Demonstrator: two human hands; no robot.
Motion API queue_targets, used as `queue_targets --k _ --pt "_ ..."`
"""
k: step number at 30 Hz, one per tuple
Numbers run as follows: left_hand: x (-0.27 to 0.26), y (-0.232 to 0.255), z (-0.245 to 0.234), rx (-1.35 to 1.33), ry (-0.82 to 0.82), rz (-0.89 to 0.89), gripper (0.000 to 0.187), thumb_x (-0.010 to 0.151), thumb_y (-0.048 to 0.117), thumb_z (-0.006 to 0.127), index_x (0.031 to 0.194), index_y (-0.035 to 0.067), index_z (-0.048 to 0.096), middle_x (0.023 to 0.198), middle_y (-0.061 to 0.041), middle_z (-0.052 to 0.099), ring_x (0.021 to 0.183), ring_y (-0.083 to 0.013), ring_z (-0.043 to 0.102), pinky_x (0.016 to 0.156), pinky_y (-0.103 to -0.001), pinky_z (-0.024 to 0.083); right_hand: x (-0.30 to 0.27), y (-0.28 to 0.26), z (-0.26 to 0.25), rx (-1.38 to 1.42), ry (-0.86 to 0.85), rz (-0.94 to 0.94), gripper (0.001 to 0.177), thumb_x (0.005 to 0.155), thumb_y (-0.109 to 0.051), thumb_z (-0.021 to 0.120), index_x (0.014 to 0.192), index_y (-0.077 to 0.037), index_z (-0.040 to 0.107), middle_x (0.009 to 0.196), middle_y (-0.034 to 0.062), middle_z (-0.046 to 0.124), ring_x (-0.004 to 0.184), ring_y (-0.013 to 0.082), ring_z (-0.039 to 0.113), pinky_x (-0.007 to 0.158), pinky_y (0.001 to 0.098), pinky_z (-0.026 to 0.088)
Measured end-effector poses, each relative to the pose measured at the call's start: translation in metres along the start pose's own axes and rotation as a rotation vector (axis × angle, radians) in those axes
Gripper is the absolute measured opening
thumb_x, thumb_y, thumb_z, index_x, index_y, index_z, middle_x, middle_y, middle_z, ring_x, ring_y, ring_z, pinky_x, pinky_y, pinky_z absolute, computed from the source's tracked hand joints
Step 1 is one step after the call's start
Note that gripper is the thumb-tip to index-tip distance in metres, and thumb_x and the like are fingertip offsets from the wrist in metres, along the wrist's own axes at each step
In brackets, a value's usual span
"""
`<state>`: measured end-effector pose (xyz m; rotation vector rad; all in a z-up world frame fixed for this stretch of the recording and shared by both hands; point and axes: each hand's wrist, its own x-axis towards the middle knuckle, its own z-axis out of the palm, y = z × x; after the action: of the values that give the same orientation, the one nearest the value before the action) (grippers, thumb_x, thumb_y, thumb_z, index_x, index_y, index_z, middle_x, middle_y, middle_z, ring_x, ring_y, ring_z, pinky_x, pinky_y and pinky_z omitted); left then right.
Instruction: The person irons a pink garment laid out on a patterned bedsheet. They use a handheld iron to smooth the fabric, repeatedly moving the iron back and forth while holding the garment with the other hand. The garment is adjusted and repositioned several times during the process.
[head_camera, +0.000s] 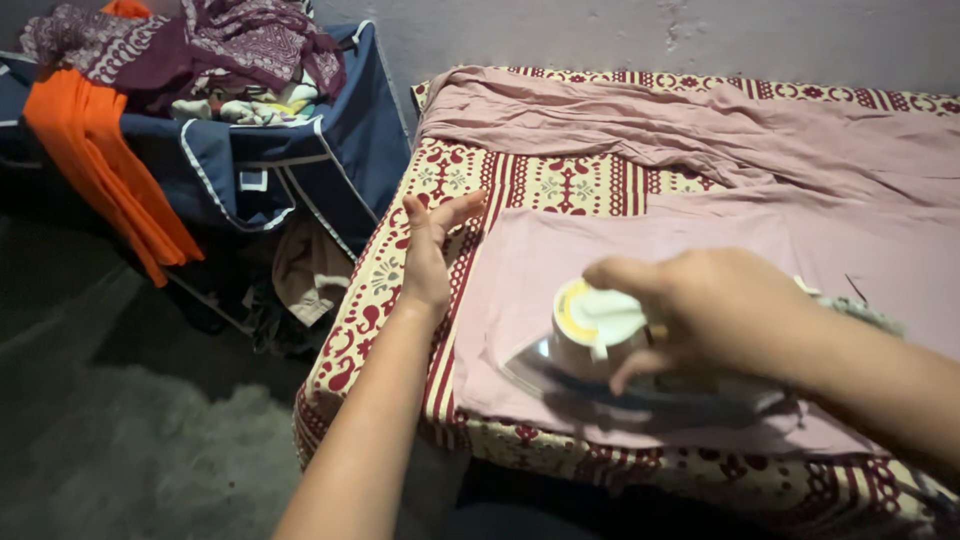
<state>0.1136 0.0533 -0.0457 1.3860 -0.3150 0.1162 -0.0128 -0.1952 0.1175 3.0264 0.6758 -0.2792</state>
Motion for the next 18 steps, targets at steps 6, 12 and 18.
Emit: queue_targets --k 6,12,18 --pt "0.001 -0.001 -0.010 -0.052 0.050 -0.037 0.113 0.087 0.085 0.005 0.141 0.003 0.062 0.136 -0.016 0.067 0.131 -0.0249 0.057 0.113 -0.039 0.033 0.030 0.007 0.002 -0.072 -0.001 0.111 0.091 0.061 -0.068 0.070 0.145 -0.039 0.050 0.082 0.0052 0.077 0.077 0.0225 0.075 0.066 0.0359 0.061" --pt "0.001 -0.003 -0.010 -0.078 0.093 -0.011 0.108 0.089 0.084 0.010 0.139 0.003 0.063 0.135 -0.016 0.068 0.129 -0.0257 0.058 0.107 -0.040 0.041 0.094 0.029 -0.011 -0.074 0.281 0.212 0.096 0.060 -0.065 0.088 0.142 -0.028 0.055 0.096 0.0132 0.075 0.089 0.0350 0.072 0.073 0.0471 0.056" --pt "0.000 -0.002 -0.007 -0.066 0.089 0.001 0.108 0.089 0.085 0.011 0.138 0.004 0.064 0.132 -0.017 0.068 0.127 -0.0247 0.059 0.107 -0.039 0.040 0.083 0.014 -0.015 0.094 0.260 0.148 0.093 0.055 -0.059 0.089 0.138 -0.033 0.057 0.100 0.0099 0.076 0.091 0.0317 0.072 0.074 0.0467 0.056"
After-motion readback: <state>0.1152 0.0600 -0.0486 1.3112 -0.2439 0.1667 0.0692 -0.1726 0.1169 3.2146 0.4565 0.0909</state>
